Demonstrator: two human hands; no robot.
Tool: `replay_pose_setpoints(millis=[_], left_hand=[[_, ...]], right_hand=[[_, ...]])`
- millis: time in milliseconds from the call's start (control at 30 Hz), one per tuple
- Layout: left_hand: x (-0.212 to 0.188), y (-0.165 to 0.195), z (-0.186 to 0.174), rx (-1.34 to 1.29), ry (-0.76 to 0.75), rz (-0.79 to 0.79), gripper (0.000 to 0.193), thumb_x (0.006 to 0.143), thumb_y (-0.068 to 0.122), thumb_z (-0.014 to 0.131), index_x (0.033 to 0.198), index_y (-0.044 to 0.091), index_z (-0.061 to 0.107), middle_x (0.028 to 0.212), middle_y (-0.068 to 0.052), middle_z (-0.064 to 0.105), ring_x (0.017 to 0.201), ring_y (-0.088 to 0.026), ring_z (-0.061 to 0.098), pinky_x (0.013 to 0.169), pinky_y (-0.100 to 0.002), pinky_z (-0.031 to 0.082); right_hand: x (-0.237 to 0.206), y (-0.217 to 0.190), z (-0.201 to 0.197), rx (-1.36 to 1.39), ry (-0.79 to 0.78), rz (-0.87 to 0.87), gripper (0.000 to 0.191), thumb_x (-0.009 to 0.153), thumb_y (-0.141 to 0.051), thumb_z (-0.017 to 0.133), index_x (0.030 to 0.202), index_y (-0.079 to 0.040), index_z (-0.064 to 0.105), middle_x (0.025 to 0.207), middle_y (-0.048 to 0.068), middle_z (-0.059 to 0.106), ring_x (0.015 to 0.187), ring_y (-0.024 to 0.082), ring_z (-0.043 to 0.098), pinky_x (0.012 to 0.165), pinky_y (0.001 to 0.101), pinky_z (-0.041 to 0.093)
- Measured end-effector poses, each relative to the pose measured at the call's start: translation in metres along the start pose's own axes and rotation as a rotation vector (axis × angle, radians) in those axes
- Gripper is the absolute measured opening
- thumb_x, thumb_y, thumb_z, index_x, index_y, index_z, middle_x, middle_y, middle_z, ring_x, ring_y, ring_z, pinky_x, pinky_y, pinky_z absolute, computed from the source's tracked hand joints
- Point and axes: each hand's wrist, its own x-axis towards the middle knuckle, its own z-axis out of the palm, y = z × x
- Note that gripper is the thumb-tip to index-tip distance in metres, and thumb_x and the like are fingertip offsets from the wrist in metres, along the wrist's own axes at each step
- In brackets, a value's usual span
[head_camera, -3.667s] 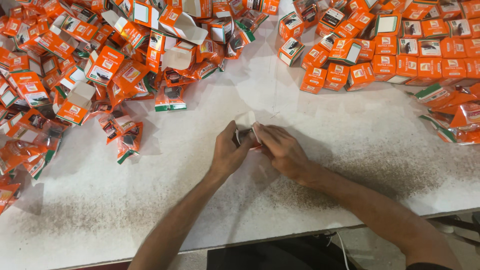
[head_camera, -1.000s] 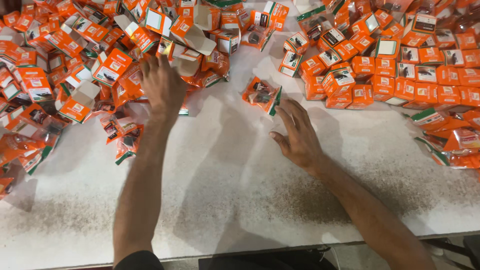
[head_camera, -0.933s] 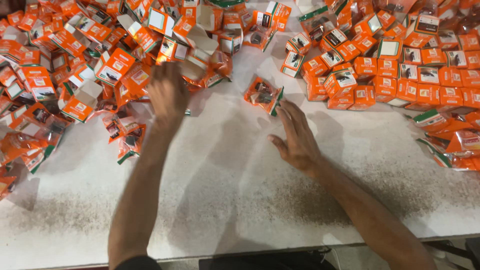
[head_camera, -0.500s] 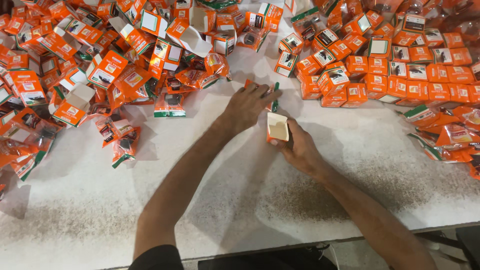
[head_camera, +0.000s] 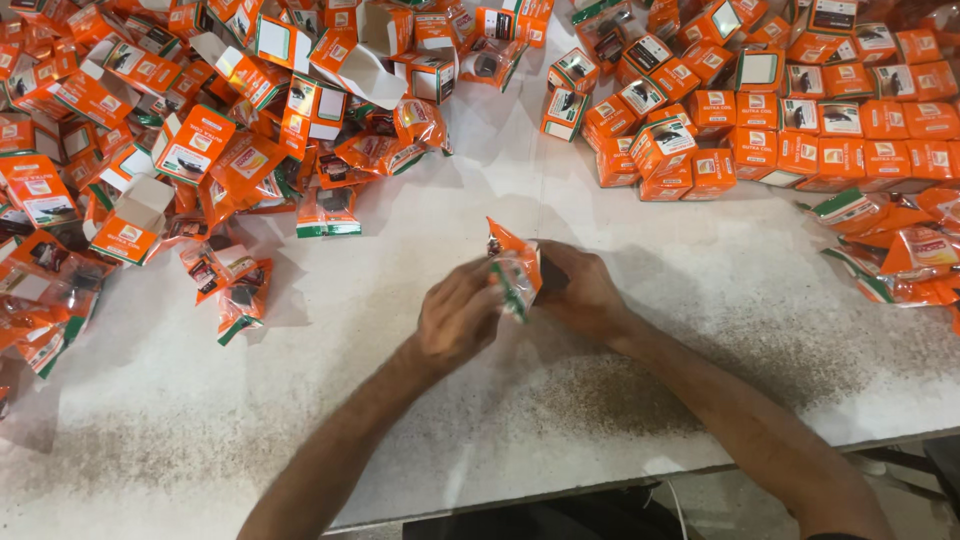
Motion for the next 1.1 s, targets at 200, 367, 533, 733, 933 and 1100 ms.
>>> replay_pose_setpoints(millis=[200, 367, 533, 733, 933, 1100], left_hand=[[0.006, 0.002, 0.008, 0.14, -0.135, -0.034, 0.045, 0.091, 0.025, 0.078, 0.126, 0.0, 0.066, 0.119, -0.017, 0.063, 0.134, -0.039, 0.049, 0.117, -0.063, 0.034], [0.006, 0.014, 0.03, 0.212, -0.102, -0.359, 0.021, 0.091, 0.016, 0.069, 0.11, 0.009, 0.068, 0.132, -0.022, 0.048, 0.132, -0.043, 0.043, 0.111, -0.059, 0.037], [0.004, 0.004, 0.05, -0.223, 0.093, -0.697, 0.043, 0.09, 0.015, 0.068, 0.126, -0.004, 0.053, 0.128, -0.022, 0.053, 0.109, -0.034, 0.055, 0.09, -0.042, 0.051], [0.0, -0.031, 0.053, -0.403, -0.066, -1.033, 0.028, 0.089, 0.023, 0.074, 0.092, -0.004, 0.065, 0.076, -0.01, 0.065, 0.067, -0.011, 0.058, 0.057, -0.033, 0.048], [0.001, -0.021, 0.051, -0.466, -0.086, -0.979, 0.028, 0.092, 0.022, 0.069, 0.099, -0.003, 0.061, 0.078, -0.006, 0.063, 0.069, -0.01, 0.055, 0.059, -0.029, 0.048], [-0.006, -0.026, 0.015, -1.186, -0.163, -1.075, 0.035, 0.083, 0.019, 0.061, 0.114, 0.004, 0.068, 0.093, -0.001, 0.071, 0.079, -0.009, 0.064, 0.071, -0.024, 0.055]], right_hand=[[-0.01, 0.004, 0.007, -0.011, 0.022, -0.07, 0.056, 0.079, -0.008, 0.084, 0.13, -0.004, 0.061, 0.118, 0.017, 0.071, 0.109, 0.033, 0.071, 0.092, 0.039, 0.057], [-0.009, 0.003, 0.01, -0.081, 0.055, -0.174, 0.06, 0.078, -0.004, 0.082, 0.133, -0.001, 0.057, 0.125, 0.02, 0.067, 0.115, 0.038, 0.066, 0.095, 0.0428, 0.055], [-0.008, 0.0, 0.008, -0.152, 0.084, -0.242, 0.065, 0.074, -0.003, 0.082, 0.134, 0.0, 0.057, 0.128, 0.023, 0.065, 0.117, 0.042, 0.063, 0.097, 0.0457, 0.053], [-0.014, 0.003, 0.018, 0.074, 0.126, -0.04, 0.074, 0.083, -0.011, 0.082, 0.146, -0.002, 0.043, 0.132, 0.016, 0.066, 0.119, 0.031, 0.069, 0.098, 0.0375, 0.056], [-0.023, 0.007, 0.018, -0.175, 0.142, -0.314, 0.065, 0.084, 0.002, 0.077, 0.145, -0.002, 0.054, 0.138, 0.021, 0.062, 0.123, 0.037, 0.065, 0.098, 0.0402, 0.058], [-0.023, 0.003, 0.022, -0.395, 0.134, -0.381, 0.066, 0.082, 0.0, 0.078, 0.144, -0.004, 0.054, 0.137, 0.022, 0.059, 0.12, 0.041, 0.063, 0.095, 0.0461, 0.056]])
